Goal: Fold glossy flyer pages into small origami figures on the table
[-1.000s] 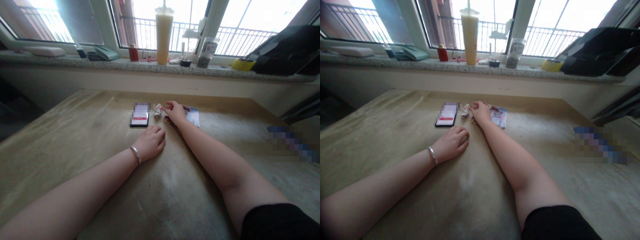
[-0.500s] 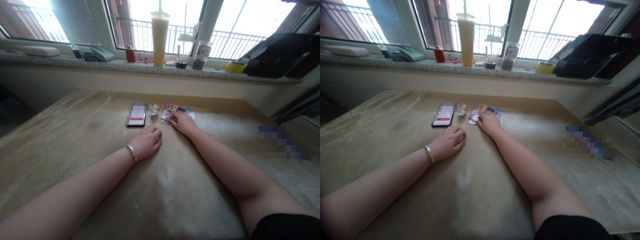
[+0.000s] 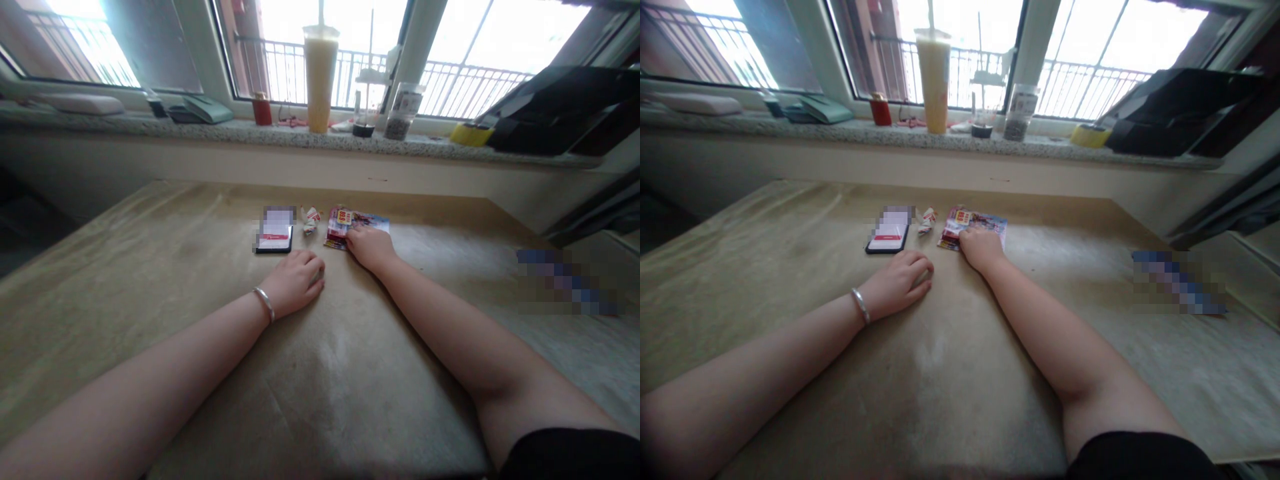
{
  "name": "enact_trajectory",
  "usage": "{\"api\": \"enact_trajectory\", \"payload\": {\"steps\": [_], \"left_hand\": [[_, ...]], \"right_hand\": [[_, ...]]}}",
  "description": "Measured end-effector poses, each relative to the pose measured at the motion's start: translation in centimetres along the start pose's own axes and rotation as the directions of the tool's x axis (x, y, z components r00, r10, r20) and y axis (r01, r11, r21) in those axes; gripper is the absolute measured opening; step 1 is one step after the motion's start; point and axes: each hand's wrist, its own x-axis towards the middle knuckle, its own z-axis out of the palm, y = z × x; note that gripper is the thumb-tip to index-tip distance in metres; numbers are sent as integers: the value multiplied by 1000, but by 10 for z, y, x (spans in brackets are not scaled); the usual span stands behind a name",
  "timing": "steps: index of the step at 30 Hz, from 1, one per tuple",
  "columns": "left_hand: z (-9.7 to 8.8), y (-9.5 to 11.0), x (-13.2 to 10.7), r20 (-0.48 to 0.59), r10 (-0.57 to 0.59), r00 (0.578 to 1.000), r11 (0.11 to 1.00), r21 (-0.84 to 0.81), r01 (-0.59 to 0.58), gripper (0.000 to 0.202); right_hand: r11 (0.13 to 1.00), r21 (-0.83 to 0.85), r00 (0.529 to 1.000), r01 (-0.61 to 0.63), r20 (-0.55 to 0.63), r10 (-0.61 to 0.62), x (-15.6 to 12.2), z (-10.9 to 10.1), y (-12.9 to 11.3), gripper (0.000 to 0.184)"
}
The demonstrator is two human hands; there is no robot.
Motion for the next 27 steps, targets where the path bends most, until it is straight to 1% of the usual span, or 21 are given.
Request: {"api": "enact_trajectory", "payload": {"steps": [7,10,12,15,17,20,24,27], "left_hand": [[1,-1,0,4,-1,1000,1000,-8,1,22],[3,-2,0,1,-8,1000,1000,-2,8,24],[3,-2,-1,-3,-13,1000,1000,-5,13,25],[5,-3,-1,-25,-31,999,999,-26,30,27],[6,-4,-1,-47,-45,998,998,-46,43,30],[8,-4,-1,-68,-53,996,996,-69,48,35],[8,-4,-1,-76,-43,996,995,-90,36,39],[8,-3,-1,-83,-29,996,996,-85,22,40]], "right_hand": [[998,10,998,-55,-11,55,-12,-8,-1,29],[999,1,999,-49,-13,49,-22,-12,-2,27],[1000,0,999,-20,-31,20,-30,-15,-2,27],[999,18,999,44,-17,-43,-42,-18,-3,29],[997,41,998,64,-14,-64,-51,-20,-3,27],[992,62,993,108,-42,-106,-64,-22,-4,25],[979,79,982,187,-44,-184,-81,-25,-4,28],[969,138,978,207,-46,-203,-92,-25,0,28]]}}
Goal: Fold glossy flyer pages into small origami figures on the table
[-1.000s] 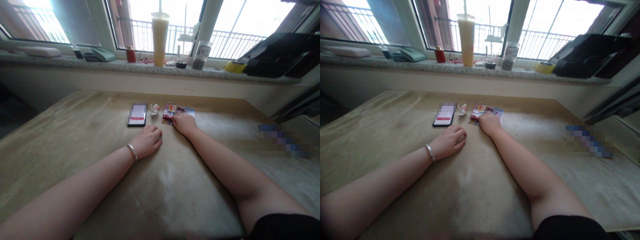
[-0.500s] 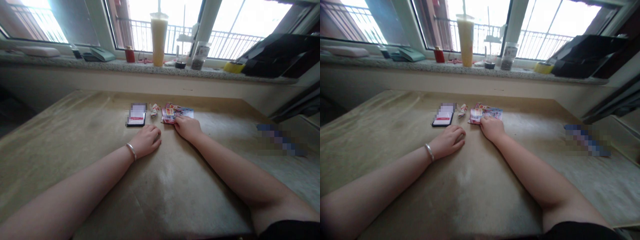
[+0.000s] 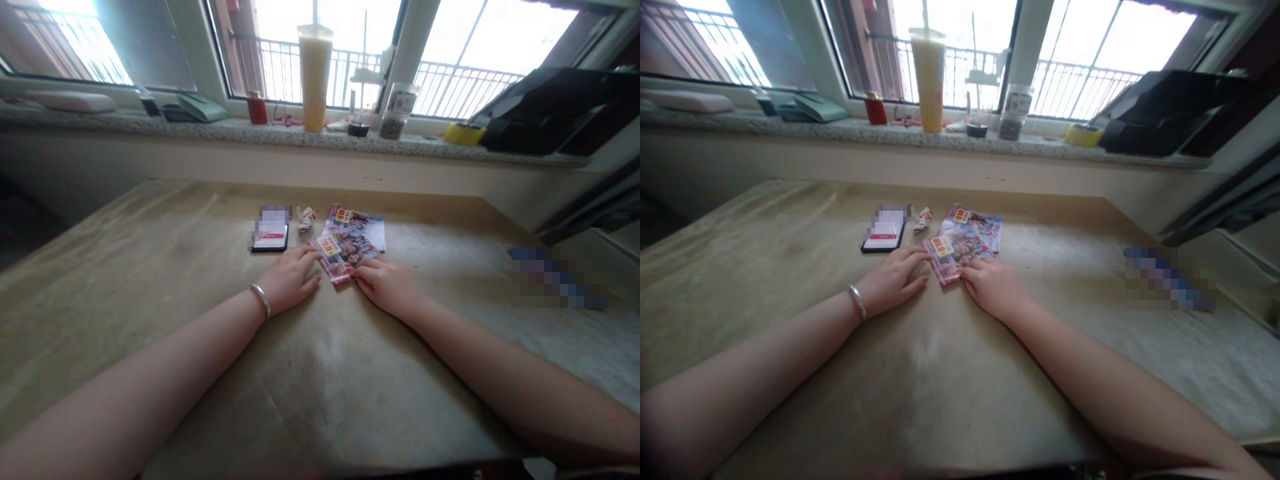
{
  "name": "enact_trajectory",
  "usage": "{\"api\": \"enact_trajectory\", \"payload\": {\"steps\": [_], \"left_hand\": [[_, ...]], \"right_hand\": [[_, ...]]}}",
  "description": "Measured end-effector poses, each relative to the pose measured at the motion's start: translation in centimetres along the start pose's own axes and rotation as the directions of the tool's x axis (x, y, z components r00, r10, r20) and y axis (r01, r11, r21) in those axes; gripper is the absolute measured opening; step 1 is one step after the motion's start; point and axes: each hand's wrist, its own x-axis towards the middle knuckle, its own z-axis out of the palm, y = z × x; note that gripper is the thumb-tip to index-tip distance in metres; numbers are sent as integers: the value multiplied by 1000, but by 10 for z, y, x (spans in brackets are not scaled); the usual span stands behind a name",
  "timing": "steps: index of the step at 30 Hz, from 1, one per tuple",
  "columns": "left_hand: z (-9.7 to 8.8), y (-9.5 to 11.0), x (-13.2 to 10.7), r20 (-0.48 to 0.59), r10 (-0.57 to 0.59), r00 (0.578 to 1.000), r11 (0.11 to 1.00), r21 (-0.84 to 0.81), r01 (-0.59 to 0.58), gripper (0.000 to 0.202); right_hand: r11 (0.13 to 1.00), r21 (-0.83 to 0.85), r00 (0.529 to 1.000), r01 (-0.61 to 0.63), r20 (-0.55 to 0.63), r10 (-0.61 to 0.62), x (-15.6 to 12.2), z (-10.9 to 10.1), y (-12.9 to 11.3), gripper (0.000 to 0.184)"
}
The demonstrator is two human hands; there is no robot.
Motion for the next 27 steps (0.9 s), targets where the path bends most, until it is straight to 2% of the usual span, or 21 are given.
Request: {"api": "enact_trajectory", "payload": {"steps": [3,7,11,17,21,27], "left_hand": [[-1,1,1,2,15,1000,1000,22,-15,40],[-2,3,2,53,39,998,998,38,-41,43],[-1,3,3,125,50,991,998,36,-54,48],[-5,-6,2,173,38,984,999,20,-42,51],[-8,-14,0,245,81,966,995,35,-92,49],[-14,-12,-4,277,82,957,994,48,-99,52]], "right_hand": [[994,97,999,48,-15,-46,-10,-2,5,26],[956,237,985,175,-41,-170,-17,-5,13,21],[891,384,970,240,-56,-237,-17,-5,19,20],[770,569,951,287,-72,-301,-17,0,23,21],[735,611,949,293,-95,-299,-18,1,27,19],[770,567,950,293,-79,-303,-21,-4,28,20]]}}
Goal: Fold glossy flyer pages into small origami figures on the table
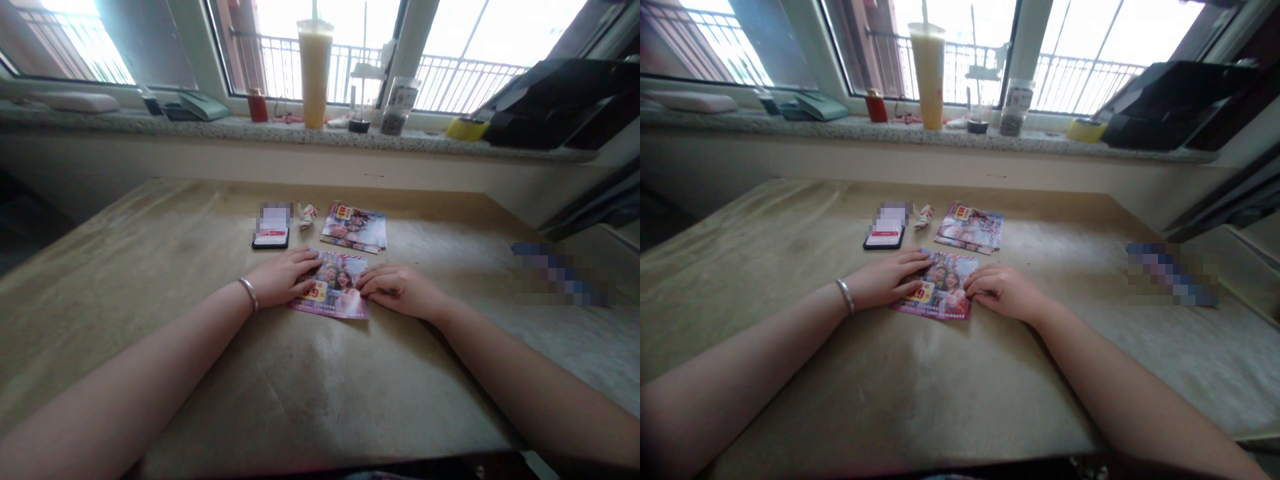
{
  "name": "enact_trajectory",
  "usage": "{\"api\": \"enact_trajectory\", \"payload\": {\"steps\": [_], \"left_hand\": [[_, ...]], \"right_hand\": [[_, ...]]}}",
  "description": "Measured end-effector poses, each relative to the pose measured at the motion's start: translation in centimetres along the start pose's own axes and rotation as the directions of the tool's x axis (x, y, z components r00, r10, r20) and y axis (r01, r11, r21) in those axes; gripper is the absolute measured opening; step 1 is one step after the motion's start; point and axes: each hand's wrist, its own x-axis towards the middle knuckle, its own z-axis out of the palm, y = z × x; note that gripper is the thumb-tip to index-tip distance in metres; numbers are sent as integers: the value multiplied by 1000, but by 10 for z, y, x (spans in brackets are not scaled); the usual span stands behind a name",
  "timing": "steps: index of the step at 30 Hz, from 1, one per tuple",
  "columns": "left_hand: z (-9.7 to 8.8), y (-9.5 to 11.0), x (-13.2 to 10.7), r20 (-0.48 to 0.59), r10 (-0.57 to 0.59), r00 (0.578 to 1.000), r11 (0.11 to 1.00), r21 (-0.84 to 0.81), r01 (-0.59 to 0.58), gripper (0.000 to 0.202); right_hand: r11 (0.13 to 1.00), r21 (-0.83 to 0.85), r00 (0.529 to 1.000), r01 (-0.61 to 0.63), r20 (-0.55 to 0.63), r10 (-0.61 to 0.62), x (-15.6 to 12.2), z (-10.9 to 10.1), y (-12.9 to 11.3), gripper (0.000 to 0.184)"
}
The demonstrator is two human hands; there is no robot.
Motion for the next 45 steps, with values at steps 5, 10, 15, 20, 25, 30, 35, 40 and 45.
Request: {"api": "enact_trajectory", "payload": {"steps": [5,10,15,20,25,30,35,40,45], "left_hand": [[-2,11,-5,53,-39,998,999,32,37,61],[1,16,-14,5,-20,1000,1000,18,20,59],[-4,8,-18,17,91,996,994,-64,-90,44],[-4,1,-18,2,158,987,986,-54,-158,42],[-9,6,-18,8,243,970,970,-17,-242,39],[-9,24,-16,48,330,943,944,-11,-330,41],[1,32,-14,33,357,933,934,11,-358,50],[5,31,-13,19,368,929,929,32,-369,48],[5,31,-12,-12,342,940,939,53,-341,45]], "right_hand": [[999,13,999,40,9,-40,-2,-1,-3,20],[996,85,1000,-4,-6,4,-4,-2,0,16],[992,126,999,-33,41,28,-10,-12,6,14],[986,142,992,-86,103,71,-14,-23,9,13],[970,143,972,-198,154,176,-15,-31,7,12],[887,135,897,-442,95,432,-14,-26,5,19],[836,198,858,-512,66,510,-6,-9,-3,18],[825,170,827,-539,-76,557,5,11,-8,16],[824,84,805,-561,-180,566,16,23,-7,13]]}}
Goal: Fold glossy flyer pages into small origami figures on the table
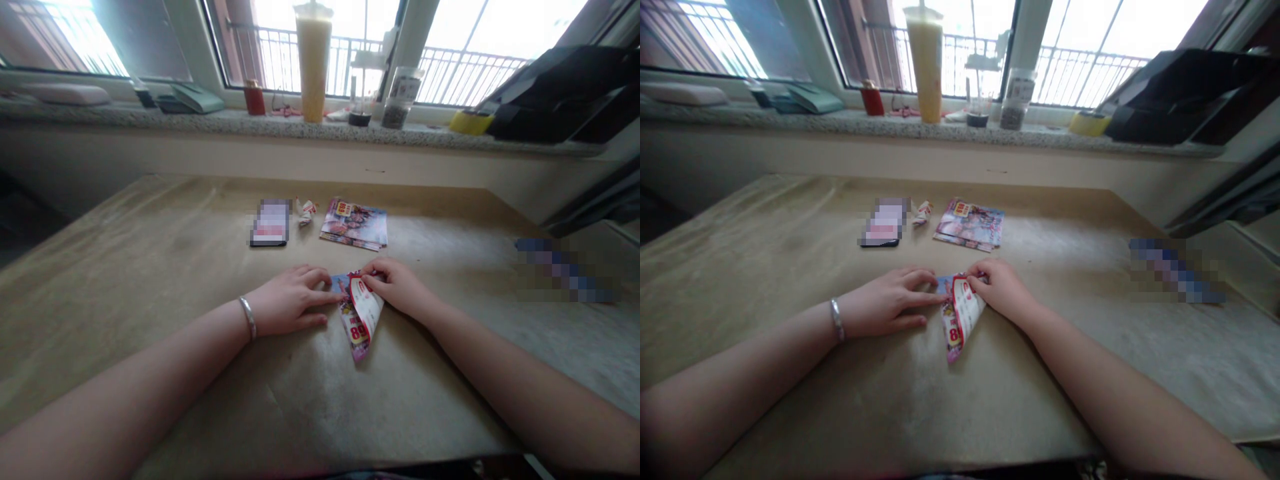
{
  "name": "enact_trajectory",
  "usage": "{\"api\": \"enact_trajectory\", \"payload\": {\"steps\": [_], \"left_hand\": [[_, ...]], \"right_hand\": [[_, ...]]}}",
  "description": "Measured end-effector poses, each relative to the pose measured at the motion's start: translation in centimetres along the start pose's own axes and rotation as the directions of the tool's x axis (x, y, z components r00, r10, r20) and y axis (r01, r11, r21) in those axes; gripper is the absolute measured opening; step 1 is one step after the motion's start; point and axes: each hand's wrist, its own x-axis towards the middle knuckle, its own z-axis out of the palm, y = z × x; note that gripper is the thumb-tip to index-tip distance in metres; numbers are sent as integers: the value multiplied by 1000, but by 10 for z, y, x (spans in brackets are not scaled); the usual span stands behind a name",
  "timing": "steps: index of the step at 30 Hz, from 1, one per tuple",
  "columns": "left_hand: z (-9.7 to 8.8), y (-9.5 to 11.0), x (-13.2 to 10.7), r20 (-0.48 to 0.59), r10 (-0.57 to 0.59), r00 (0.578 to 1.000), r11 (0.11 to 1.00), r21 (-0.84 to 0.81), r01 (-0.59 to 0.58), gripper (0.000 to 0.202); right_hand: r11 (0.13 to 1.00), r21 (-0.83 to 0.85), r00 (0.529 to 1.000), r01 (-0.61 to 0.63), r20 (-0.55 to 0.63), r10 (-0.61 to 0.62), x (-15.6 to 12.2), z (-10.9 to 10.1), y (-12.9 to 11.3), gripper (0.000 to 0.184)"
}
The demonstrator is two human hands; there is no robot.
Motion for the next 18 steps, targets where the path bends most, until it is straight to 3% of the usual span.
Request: {"api": "enact_trajectory", "payload": {"steps": [8,18], "left_hand": [[-4,-2,1,31,1,1000,1000,-24,-1,44],[-7,-8,0,12,-13,1000,997,-81,14,38]], "right_hand": [[994,-89,993,71,-90,-79,6,12,-7,12],[985,-145,990,98,-85,-111,9,19,-11,14]]}}
